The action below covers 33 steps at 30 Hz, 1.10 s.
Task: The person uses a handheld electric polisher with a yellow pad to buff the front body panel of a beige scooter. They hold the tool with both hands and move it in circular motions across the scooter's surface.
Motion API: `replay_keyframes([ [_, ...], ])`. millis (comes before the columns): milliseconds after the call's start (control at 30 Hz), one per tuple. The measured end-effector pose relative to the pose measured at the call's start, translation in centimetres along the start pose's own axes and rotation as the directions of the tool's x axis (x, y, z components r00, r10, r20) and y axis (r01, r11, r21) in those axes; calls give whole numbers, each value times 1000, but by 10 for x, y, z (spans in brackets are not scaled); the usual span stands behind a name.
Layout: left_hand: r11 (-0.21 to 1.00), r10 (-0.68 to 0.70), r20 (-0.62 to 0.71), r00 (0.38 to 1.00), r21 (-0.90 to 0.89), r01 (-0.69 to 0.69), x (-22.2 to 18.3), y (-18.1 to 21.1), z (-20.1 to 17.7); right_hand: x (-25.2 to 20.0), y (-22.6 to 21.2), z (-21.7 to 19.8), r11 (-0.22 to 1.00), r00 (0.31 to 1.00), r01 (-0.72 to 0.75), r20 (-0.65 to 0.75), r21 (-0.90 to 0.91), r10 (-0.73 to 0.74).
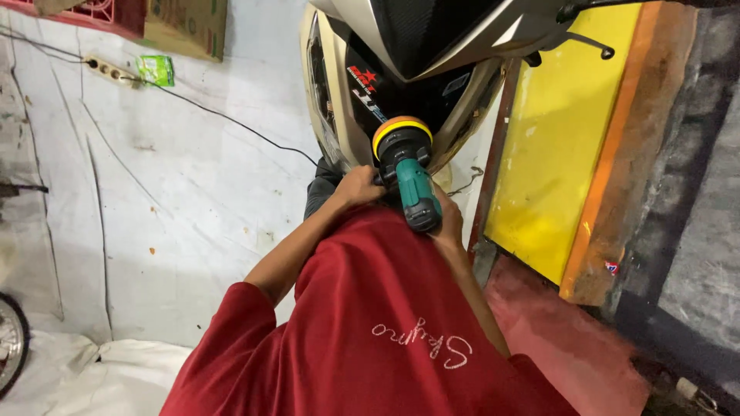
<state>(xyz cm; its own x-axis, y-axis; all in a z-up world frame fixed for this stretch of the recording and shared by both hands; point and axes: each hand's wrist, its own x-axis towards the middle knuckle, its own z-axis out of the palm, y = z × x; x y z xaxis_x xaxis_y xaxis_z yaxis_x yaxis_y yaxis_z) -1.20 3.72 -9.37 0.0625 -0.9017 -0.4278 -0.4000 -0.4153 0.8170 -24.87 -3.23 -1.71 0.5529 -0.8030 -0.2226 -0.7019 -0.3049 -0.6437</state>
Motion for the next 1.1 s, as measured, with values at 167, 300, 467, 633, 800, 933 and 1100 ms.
replay_keyframes([
  [167, 998, 59, -131, 990, 10, -58, -1, 7, 14, 1, -4, -22, 997, 997, 71, 31, 32, -72],
  [300, 993, 116, -190, 975, 38, -110, 2, 6, 23, 6, -11, -33, 1000, 997, -6, 81, 5, 6],
  [467, 1000, 7, -154, 988, -29, -12, -12, 27, 9, 8, -17, -37, 989, 991, 129, 13, 71, -130],
  [633, 999, -3, -184, 983, -39, -4, -18, 36, 7, 7, -16, -41, 975, 979, 204, 3, 93, -205],
  [800, 998, -58, -169, 984, -33, 53, -22, 34, 10, 8, -11, -33, 993, 990, 122, 64, -2, -122],
  [933, 984, -130, -95, 987, -135, 117, -24, 50, -5, 9, 16, -17, 928, 930, 351, -69, -126, -361],
  [1100, 994, -10, -110, 994, -107, -2, -12, 35, 13, 6, -21, -42, 994, 993, 112, 26, 1, -112],
])
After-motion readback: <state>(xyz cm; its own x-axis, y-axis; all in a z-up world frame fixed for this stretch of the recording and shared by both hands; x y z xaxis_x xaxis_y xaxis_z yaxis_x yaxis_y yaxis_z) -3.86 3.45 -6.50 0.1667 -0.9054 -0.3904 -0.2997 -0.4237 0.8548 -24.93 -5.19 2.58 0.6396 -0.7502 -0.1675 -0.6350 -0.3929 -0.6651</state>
